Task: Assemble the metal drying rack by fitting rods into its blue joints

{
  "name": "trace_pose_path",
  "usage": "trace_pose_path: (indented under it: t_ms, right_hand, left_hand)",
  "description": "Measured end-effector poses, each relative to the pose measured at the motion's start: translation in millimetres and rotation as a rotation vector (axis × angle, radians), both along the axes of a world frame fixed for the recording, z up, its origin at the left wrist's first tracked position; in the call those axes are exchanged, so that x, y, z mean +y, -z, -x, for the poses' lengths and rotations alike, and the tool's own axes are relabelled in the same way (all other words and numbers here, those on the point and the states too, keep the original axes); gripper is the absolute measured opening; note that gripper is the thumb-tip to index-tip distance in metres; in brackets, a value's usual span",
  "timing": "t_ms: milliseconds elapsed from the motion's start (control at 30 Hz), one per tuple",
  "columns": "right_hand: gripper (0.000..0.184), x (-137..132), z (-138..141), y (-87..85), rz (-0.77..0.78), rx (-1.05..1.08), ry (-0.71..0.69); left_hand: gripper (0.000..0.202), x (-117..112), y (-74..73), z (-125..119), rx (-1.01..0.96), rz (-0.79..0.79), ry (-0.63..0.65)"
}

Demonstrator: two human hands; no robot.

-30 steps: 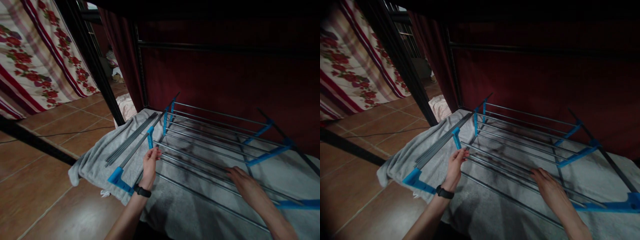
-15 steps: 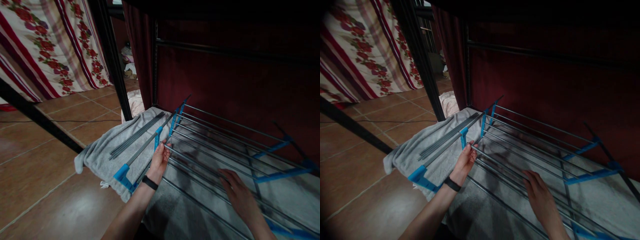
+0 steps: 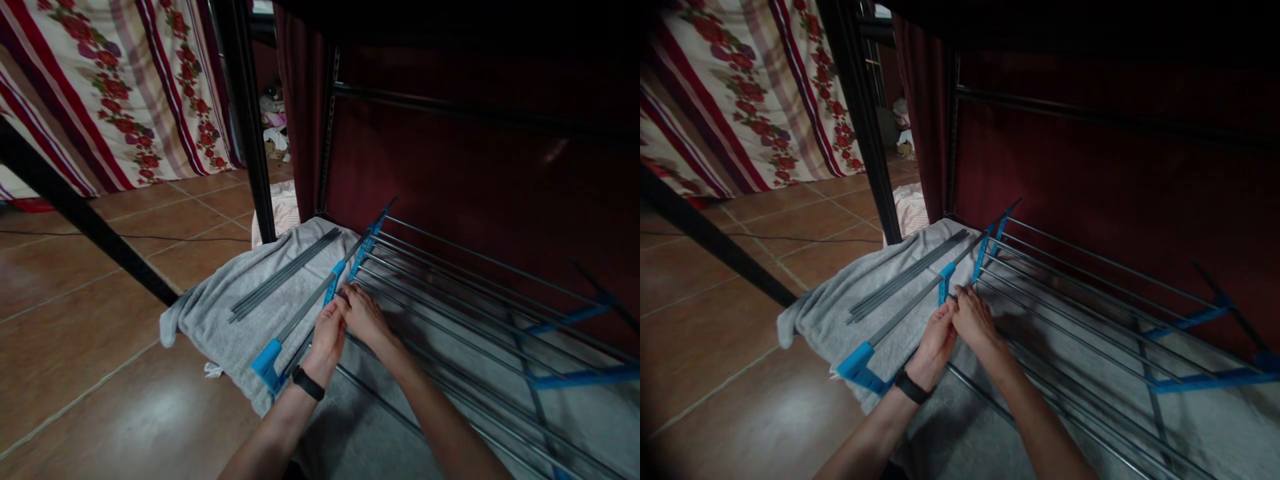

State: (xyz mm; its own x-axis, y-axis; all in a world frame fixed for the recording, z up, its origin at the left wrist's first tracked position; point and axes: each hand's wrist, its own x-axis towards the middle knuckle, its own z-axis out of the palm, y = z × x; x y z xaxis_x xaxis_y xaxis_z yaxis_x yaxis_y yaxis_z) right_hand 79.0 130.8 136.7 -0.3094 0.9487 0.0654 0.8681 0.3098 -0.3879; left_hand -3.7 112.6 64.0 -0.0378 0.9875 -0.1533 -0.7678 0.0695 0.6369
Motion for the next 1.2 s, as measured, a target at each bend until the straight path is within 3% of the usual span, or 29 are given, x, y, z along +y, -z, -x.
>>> trace_pose_path:
  t_ms: [233, 433, 500, 567, 667, 833, 1000, 1200]
  right_hand:
    - [0.036, -11.9, 3.1, 3.3, 0.003, -0.030, 0.038]
    - [0.033, -15.3, 6.4, 2.5, 0.014, -0.021, 0.066]
    - [0.033, -16.0, 7.1, 3.5, 0.005, -0.033, 0.067]
    - [0.034, -16.5, 6.9, 5.1, -0.010, -0.035, 0.051]
    - [0.036, -16.1, 5.6, 6.7, -0.011, -0.037, 0.024]
    - [0.038, -13.2, 4.5, 6.3, 0.004, -0.046, 0.013]
    - [0.041, -11.1, 4.3, 8.1, -0.010, -0.070, -0.001]
    - [0.045, -10.2, 3.3, 10.0, -0.004, -0.123, -0.032]
  left_hand:
    - [0.027, -5.7, 0.2, 3.8, 0.055, 0.009, 0.025]
    - [0.025, -15.4, -0.3, 19.0, 0.218, -0.014, 0.055]
    - [0.022, -16.5, 3.7, 24.6, 0.317, -0.004, -0.042]
    - [0.020, -15.0, 8.2, 29.6, 0.426, 0.014, -0.224]
    - [0.028, -8.3, 11.9, 34.1, 0.563, 0.005, -0.408]
    - [0.028, 4.6, 9.3, 32.0, 0.678, -0.108, -0.353]
    - [0.023, 6.8, 8.9, 29.0, 0.694, -0.127, -0.414]
    - [0.023, 6.4, 12.4, 28.5, 0.829, -0.132, -0.387]
